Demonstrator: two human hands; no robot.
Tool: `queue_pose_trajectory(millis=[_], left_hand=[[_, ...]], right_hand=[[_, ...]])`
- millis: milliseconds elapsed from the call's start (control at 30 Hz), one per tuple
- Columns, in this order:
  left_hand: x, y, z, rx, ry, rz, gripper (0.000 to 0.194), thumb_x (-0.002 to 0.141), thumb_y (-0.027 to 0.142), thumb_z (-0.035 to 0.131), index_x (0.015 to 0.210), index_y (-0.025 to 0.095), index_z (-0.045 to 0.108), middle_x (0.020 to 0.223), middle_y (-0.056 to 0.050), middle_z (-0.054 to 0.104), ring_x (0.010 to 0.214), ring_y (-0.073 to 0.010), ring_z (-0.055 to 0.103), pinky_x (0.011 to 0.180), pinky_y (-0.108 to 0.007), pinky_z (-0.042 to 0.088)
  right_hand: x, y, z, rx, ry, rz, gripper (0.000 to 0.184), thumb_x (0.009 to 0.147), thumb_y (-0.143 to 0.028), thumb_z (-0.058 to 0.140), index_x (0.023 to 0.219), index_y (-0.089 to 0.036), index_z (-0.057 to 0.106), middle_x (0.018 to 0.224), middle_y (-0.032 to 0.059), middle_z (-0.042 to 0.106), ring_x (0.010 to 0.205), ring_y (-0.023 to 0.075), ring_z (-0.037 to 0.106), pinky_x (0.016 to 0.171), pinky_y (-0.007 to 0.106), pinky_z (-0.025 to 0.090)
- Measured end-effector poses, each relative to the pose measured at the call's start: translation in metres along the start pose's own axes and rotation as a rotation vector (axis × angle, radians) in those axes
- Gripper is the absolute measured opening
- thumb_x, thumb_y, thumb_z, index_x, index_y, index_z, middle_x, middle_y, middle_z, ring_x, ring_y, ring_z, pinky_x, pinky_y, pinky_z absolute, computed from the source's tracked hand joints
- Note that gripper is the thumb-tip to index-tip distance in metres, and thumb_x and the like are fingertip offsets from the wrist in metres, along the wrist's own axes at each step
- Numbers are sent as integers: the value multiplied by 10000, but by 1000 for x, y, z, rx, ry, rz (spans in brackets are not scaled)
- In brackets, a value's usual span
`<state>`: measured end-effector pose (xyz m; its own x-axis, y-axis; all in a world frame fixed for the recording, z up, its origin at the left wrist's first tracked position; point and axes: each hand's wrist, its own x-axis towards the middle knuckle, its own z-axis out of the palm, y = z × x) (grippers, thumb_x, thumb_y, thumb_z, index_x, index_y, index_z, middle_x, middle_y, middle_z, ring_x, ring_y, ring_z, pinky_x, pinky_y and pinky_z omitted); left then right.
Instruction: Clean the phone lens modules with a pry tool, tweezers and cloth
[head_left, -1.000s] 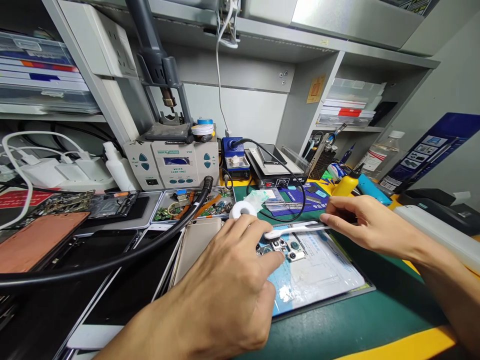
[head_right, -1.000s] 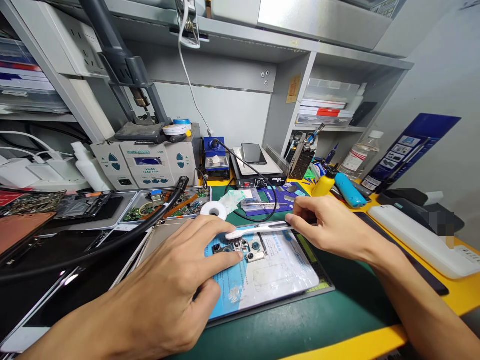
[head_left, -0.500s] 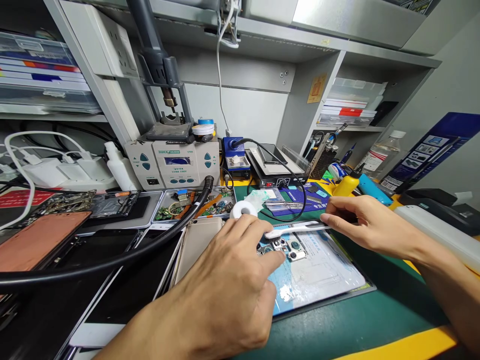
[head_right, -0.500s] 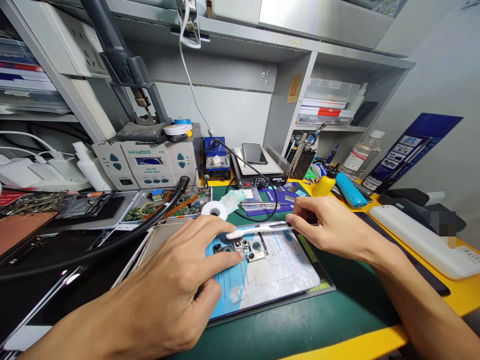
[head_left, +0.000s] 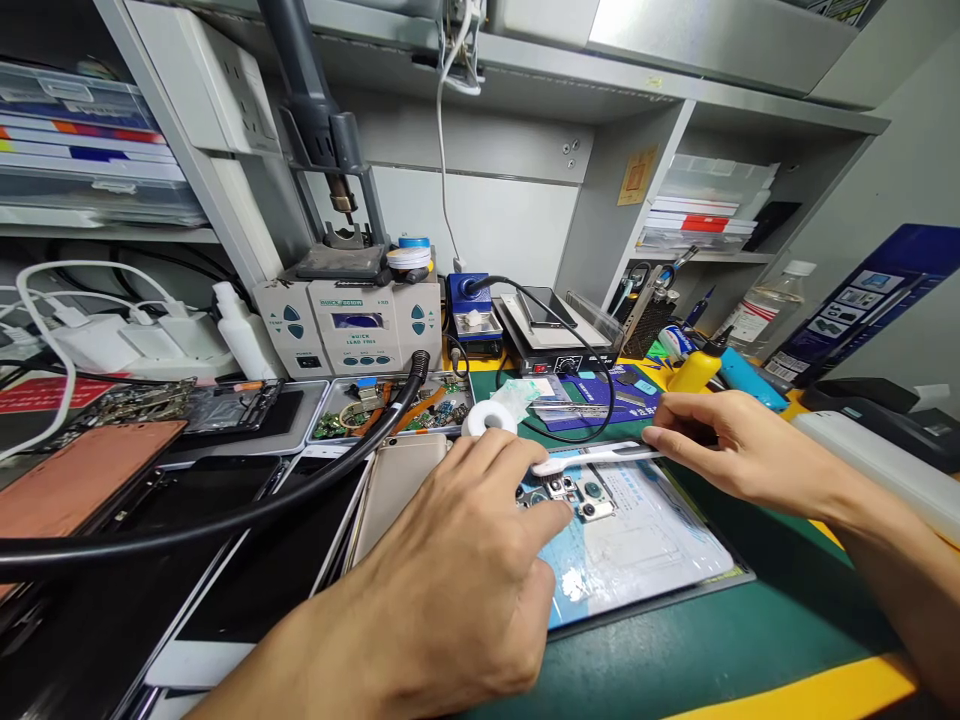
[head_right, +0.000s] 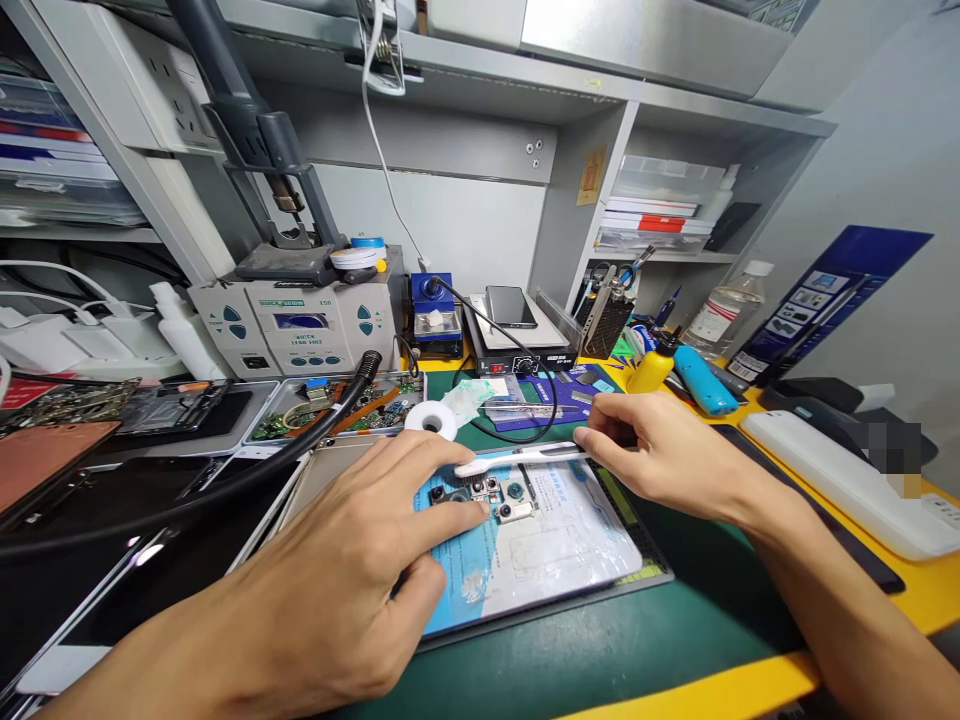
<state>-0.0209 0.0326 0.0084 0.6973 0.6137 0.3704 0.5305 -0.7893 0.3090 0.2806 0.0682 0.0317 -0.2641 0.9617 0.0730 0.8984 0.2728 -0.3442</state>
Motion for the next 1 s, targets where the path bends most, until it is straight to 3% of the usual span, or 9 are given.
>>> queue_pose_trajectory(millis=[1000], left_hand=[[-1, 0, 0, 8, 5, 6, 326, 858, 136, 537, 1067, 216, 773, 1182, -128, 615, 1084, -300, 575, 1012, -543, 523]], right_hand=[[2, 2, 2, -17, 10, 11, 431, 944, -592, 538, 744, -212, 585, 624, -22, 529, 564, 149, 402, 535, 314, 292]])
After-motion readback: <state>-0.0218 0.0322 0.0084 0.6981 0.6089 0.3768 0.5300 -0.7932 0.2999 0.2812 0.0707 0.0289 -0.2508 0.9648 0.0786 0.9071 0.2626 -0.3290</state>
